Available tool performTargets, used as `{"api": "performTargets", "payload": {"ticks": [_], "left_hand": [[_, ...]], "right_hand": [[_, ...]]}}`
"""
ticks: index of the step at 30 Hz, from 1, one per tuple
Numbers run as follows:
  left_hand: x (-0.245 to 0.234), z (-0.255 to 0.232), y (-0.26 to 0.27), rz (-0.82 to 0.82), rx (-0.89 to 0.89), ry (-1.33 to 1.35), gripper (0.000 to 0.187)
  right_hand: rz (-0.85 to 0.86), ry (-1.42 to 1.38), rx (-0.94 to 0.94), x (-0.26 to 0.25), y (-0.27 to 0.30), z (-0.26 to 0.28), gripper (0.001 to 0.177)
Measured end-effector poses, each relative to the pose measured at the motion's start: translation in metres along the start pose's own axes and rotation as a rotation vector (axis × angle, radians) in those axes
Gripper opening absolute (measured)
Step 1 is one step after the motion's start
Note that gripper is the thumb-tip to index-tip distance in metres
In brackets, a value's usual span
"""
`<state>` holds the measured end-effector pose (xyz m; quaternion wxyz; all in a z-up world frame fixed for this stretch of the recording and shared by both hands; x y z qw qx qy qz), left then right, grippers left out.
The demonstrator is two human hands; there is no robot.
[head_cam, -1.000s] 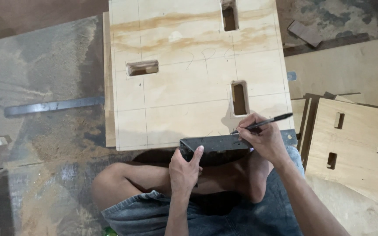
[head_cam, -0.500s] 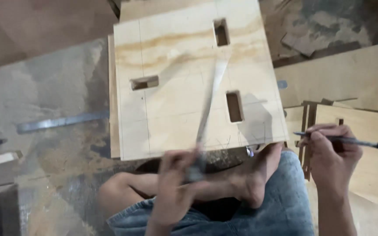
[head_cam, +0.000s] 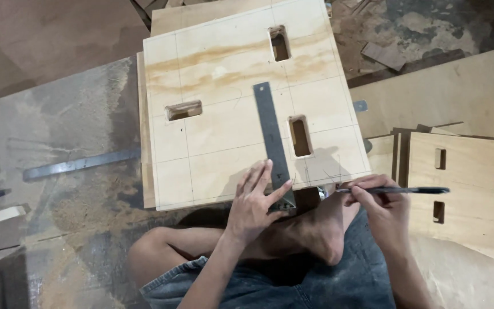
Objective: Marking lines on a plywood board using a square ruler and a marker for precise cutting or assembly.
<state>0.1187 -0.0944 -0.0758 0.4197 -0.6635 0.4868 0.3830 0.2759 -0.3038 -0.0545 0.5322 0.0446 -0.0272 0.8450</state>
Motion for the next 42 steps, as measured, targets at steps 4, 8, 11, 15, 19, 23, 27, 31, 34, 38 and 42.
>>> {"api": "performTargets", "payload": {"ticks": [4, 8, 11, 15, 19, 23, 27, 31, 34, 38, 42], "left_hand": [[-0.001, 0.005, 0.000, 0.000, 0.002, 0.043, 0.089], [0.006, 0.008, 0.001, -0.017, -0.022, 0.032, 0.090], [0.012, 0.011, 0.002, -0.029, -0.022, 0.033, 0.090], [0.012, 0.012, 0.001, -0.038, -0.028, 0.030, 0.090], [0.011, 0.009, -0.001, -0.039, -0.037, 0.008, 0.090], [0.006, 0.005, -0.003, 0.031, -0.083, 0.015, 0.085], [0.006, 0.005, -0.005, 0.104, -0.117, 0.019, 0.085], [-0.006, 0.000, -0.010, 0.173, -0.130, 0.007, 0.084], [0.019, 0.010, -0.005, 0.135, -0.106, -0.008, 0.085], [-0.008, -0.004, -0.015, -0.063, -0.078, -0.107, 0.043], [-0.009, -0.006, -0.014, 0.020, -0.091, 0.006, 0.067]], "right_hand": [[0.027, 0.102, -0.017, 0.024, -0.007, -0.017, 0.009], [0.059, 0.142, 0.022, 0.052, -0.016, -0.033, 0.012], [0.074, 0.179, 0.029, 0.064, -0.024, -0.032, 0.012], [0.075, 0.386, 0.039, 0.063, -0.027, -0.033, 0.012], [0.156, 0.437, -0.017, 0.065, -0.025, -0.030, 0.013], [0.185, 0.551, -0.183, 0.067, -0.022, -0.038, 0.015], [0.318, 0.729, -0.267, 0.065, -0.011, -0.018, 0.011], [0.272, 0.649, -0.108, 0.069, -0.022, 0.013, 0.015], [0.203, 0.445, -0.145, 0.090, -0.073, 0.011, 0.019], [0.140, 0.319, -0.154, 0.125, -0.148, -0.010, 0.008], [0.100, 0.255, -0.230, 0.154, -0.190, -0.028, 0.013]]}}
Point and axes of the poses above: each hand's wrist, its own y-axis away from the middle knuckle, its own x-axis out of the palm, z = x × y, the point moved 3 cm from there along -y, towards the middle knuckle, and after that the axes turned 1 degree about x, right-handed, at the moved point
